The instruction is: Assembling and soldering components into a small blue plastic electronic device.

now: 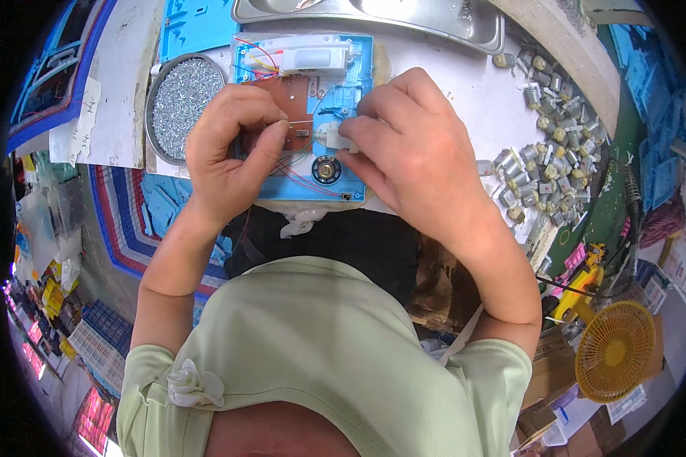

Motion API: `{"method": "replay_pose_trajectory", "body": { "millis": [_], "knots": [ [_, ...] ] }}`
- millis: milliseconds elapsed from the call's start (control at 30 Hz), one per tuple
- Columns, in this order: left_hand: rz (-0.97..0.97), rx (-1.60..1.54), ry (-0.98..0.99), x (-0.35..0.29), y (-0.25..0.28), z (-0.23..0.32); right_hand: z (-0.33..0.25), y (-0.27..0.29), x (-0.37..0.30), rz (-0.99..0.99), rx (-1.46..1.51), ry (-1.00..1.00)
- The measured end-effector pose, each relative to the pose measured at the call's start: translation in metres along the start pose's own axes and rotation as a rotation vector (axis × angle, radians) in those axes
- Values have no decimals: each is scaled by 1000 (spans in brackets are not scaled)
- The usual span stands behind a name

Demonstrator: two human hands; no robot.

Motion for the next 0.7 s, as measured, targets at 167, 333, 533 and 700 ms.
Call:
{"method": "replay_pose_trajectory", "body": {
  "millis": [167, 333, 533, 700],
  "knots": [
    [8, -58, -38, 1, -3, -7, 29, -18, -16, 63, 209, 1],
    [-72, -5, -19, -1, -1, -5, 22, -26, -11, 16, 153, -13],
    [-26, -14, -48, -1, -1, -5, 16, -5, 0, -6, 92, -80],
    [-102, -1, -74, -2, -1, -5, 74, 60, 66, 555, 60, -302]
  ]
}}
Point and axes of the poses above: each hand's wrist, its own x-axis towards the middle knuckle, its own y-axis out of the back of the hand, z = x × y, the point moved 2 cm from there along x, towards the middle knuckle, and after that the axes turned 6 degrees about z, right-handed, at the moved point
